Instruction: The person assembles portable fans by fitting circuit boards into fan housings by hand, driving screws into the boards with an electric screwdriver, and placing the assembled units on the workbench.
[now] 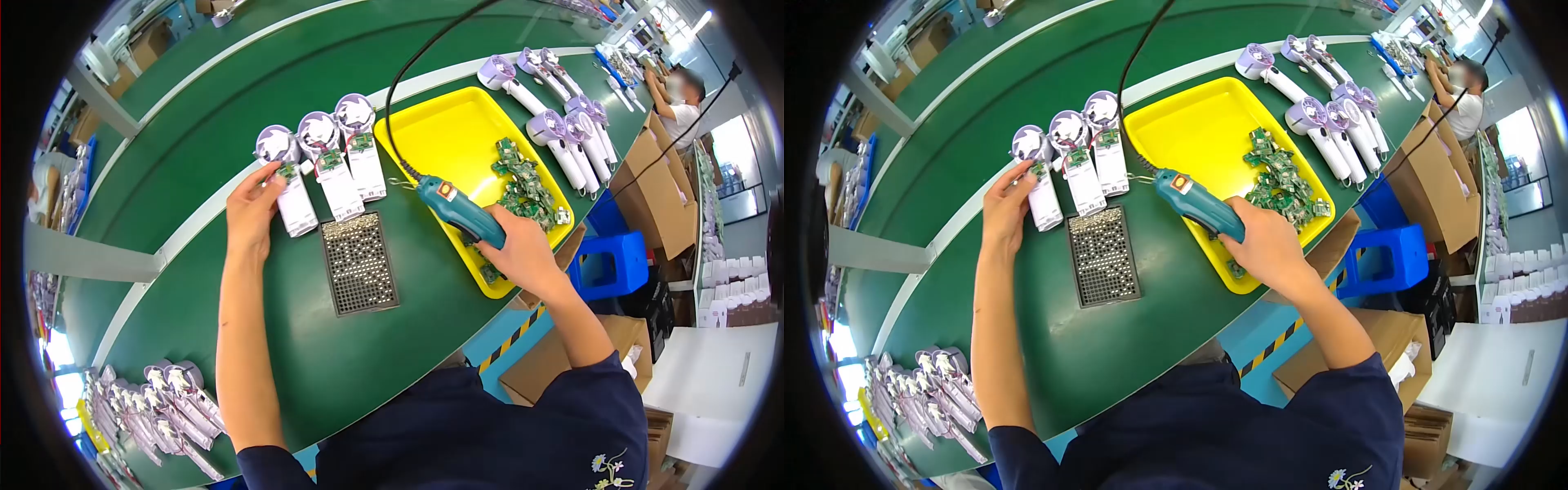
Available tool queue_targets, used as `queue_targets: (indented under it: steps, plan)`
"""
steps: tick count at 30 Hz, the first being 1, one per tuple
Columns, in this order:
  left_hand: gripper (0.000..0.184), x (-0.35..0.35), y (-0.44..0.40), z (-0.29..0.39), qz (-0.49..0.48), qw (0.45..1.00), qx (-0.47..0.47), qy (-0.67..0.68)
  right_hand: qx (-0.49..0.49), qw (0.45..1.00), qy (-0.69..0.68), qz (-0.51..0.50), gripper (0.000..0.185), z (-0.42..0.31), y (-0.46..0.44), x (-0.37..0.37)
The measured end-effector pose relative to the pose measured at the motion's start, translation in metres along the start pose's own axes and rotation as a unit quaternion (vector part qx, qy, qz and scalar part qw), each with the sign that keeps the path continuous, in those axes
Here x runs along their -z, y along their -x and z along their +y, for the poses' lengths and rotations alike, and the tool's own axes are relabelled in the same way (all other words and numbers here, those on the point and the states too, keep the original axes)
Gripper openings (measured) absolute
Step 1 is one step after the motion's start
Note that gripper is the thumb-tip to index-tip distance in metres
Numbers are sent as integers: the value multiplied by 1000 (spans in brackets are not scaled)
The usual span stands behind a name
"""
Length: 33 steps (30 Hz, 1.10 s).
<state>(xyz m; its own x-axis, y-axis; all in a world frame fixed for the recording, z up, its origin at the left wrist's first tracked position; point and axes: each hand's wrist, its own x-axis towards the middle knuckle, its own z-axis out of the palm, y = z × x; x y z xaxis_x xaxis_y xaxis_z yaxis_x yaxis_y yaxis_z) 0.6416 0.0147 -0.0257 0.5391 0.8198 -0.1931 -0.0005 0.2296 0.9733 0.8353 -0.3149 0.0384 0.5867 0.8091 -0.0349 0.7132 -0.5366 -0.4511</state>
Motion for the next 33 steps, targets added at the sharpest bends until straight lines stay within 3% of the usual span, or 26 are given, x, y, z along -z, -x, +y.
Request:
queue_targets:
  steps: [2,6,9,10,12,15,18,19,22,25,28,30,32,33]
  plan:
    - [32,-7,-3,-6,-3,999,-36,-8,-4,1000,9,18,36,1,-1,-1]
    - [30,-13,0,-2,-1,1000,-22,-1,-35,997,-40,55,31,-8,2,6]
    - [30,-17,2,3,5,1000,5,29,-4,975,-193,107,24,-9,0,8]
    - [30,-17,1,1,4,1000,-2,25,-52,964,-247,79,24,-16,1,13]
    - [31,-19,-3,-4,5,1000,-12,1,-115,917,-382,33,29,-30,4,20]
    - [41,-18,11,-2,-21,998,-39,-51,-144,789,-597,-11,37,-54,13,9]
    - [61,-28,90,38,24,955,-198,-219,-134,715,-685,-54,34,-81,21,-13]
    - [67,-30,125,52,-7,958,-208,-194,-131,694,-704,-72,36,-93,24,-18]
    - [74,-17,199,49,-120,963,-197,-138,-136,682,-710,-114,38,-121,35,-41]
    - [53,-11,236,24,-81,984,-152,-48,-97,695,-693,-164,40,-144,45,-61]
    - [39,7,257,3,13,986,-159,-55,14,768,-607,-203,45,-152,54,-71]
    - [39,17,268,3,16,988,-150,-37,96,787,-566,-226,54,-152,61,-83]
    - [39,19,279,6,11,990,-143,-15,109,780,-567,-240,55,-155,68,-87]
    - [41,17,283,9,22,989,-137,58,154,805,-529,-221,54,-157,69,-88]
